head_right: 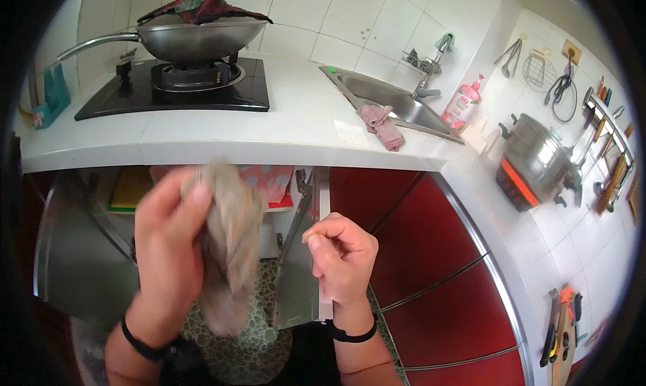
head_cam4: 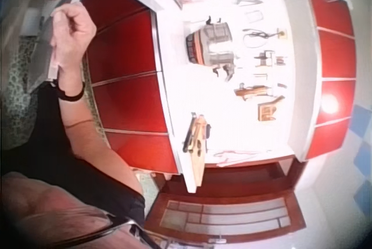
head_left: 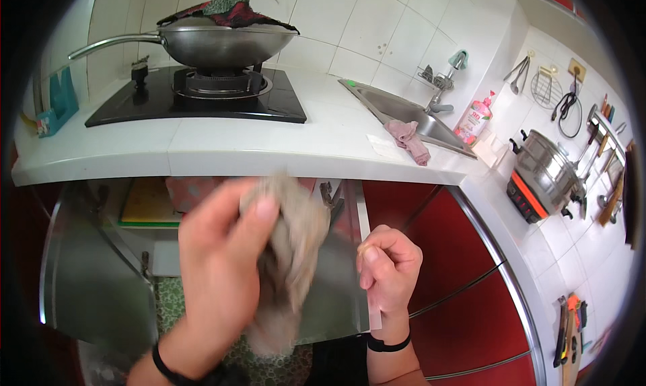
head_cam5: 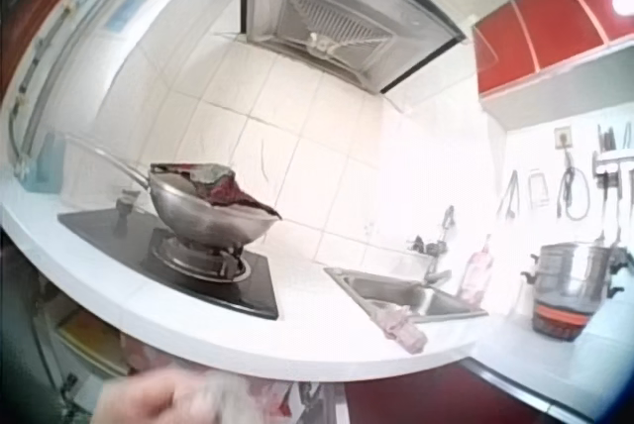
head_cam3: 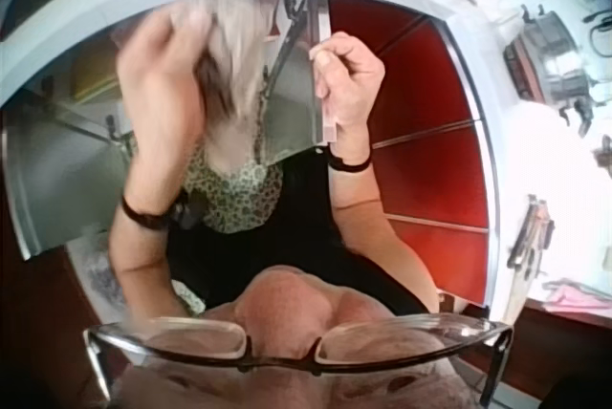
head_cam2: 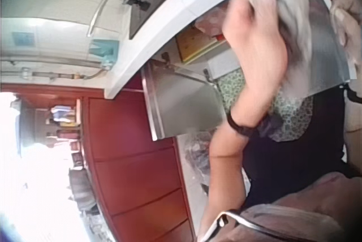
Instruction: Apply adhesive or a small part to the edge of a kitchen cabinet door.
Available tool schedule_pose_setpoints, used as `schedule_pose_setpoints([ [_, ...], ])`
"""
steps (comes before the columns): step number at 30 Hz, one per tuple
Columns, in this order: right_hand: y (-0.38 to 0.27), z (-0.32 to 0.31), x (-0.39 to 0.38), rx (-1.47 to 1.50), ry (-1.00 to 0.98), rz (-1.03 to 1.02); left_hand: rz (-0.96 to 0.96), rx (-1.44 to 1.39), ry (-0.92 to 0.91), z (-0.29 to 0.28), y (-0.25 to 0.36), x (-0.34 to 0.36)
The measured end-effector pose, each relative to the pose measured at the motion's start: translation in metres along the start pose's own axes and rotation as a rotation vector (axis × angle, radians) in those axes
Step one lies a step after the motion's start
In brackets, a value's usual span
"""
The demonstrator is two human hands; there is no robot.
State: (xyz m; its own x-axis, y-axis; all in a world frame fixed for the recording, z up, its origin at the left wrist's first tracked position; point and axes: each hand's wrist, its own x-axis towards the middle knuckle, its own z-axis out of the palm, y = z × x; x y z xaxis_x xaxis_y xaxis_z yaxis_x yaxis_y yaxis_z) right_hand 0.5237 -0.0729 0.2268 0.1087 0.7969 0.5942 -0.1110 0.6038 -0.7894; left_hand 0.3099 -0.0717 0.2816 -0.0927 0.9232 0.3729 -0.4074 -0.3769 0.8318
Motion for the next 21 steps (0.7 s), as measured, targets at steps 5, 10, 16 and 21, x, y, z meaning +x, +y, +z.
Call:
schedule_pose_setpoints([
  [5, -0.007, 0.006, 0.001, 0.029, -0.008, 0.081, 0.314, 0.308, 0.051, 0.05, 0.025, 0.108],
  [10, -0.009, 0.005, 0.002, 0.03, -0.038, 0.085, 0.584, 1.079, -0.019, 0.067, -0.022, 0.187],
  [16, -0.008, 0.002, 0.0, 0.002, -0.04, 0.087, 0.722, 1.224, -0.134, 0.059, -0.056, 0.173],
  [21, -0.006, 0.001, 0.001, -0.01, -0.057, 0.021, 0.706, 0.861, 0.026, 0.06, -0.022, 0.115],
])
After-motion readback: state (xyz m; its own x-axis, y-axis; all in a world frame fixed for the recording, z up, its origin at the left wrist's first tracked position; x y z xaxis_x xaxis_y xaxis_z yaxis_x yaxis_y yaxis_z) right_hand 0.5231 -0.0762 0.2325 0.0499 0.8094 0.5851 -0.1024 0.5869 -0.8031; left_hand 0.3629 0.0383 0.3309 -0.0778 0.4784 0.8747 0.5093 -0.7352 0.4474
